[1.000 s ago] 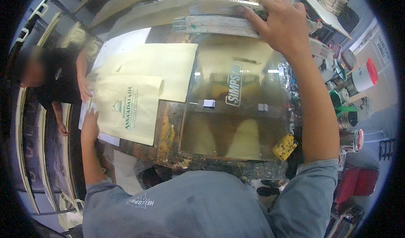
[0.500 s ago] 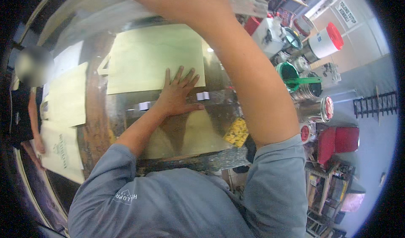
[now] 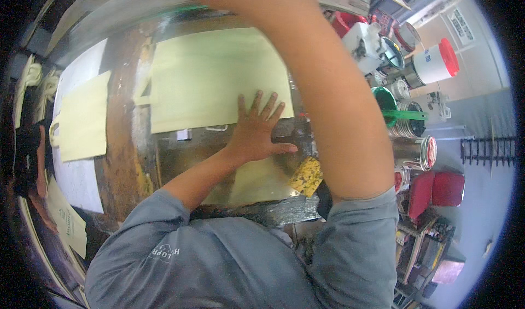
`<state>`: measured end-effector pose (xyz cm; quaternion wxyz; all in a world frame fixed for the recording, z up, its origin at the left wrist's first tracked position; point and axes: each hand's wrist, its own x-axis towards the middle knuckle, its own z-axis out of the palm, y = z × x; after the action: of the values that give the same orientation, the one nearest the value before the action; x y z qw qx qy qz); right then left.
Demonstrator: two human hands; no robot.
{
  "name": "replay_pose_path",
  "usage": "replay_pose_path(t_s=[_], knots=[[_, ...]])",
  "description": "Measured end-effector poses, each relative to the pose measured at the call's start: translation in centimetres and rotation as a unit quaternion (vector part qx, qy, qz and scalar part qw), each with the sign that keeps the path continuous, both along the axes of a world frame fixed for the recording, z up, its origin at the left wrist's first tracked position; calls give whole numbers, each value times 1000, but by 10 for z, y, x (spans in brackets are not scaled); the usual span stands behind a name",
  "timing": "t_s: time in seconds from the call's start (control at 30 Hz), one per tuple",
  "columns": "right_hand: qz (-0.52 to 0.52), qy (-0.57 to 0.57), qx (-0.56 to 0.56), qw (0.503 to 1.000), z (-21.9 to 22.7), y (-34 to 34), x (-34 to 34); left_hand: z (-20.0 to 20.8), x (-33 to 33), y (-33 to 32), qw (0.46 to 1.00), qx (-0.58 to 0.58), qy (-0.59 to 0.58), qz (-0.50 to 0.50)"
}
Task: The person places a bag on the printing table, lowers a screen, applies green ink using a squeegee, lifts the screen, and moves the printed bag to the side.
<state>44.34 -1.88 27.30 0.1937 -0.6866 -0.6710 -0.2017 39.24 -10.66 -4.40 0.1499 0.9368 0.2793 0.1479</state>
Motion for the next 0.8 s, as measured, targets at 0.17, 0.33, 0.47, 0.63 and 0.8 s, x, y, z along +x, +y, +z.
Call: replay_pose_path(t_s=[0.17, 0.33, 0.47, 0.63, 0.8], knots=[[110, -24, 83, 990, -23, 15, 39, 29, -57, 29, 980, -49, -178, 70], [62, -33, 85, 994, -34, 11, 39, 20, -75, 32, 990, 26, -59, 123], [44, -22, 72, 996, -28, 1, 34, -14, -75, 16, 998, 36, -12, 46], [25, -34, 58, 997, -35, 0, 38, -27, -77, 10, 997, 57, -20, 44], [42, -18, -1, 999, -43, -2, 39, 60, -129, 53, 843, -279, -436, 146]])
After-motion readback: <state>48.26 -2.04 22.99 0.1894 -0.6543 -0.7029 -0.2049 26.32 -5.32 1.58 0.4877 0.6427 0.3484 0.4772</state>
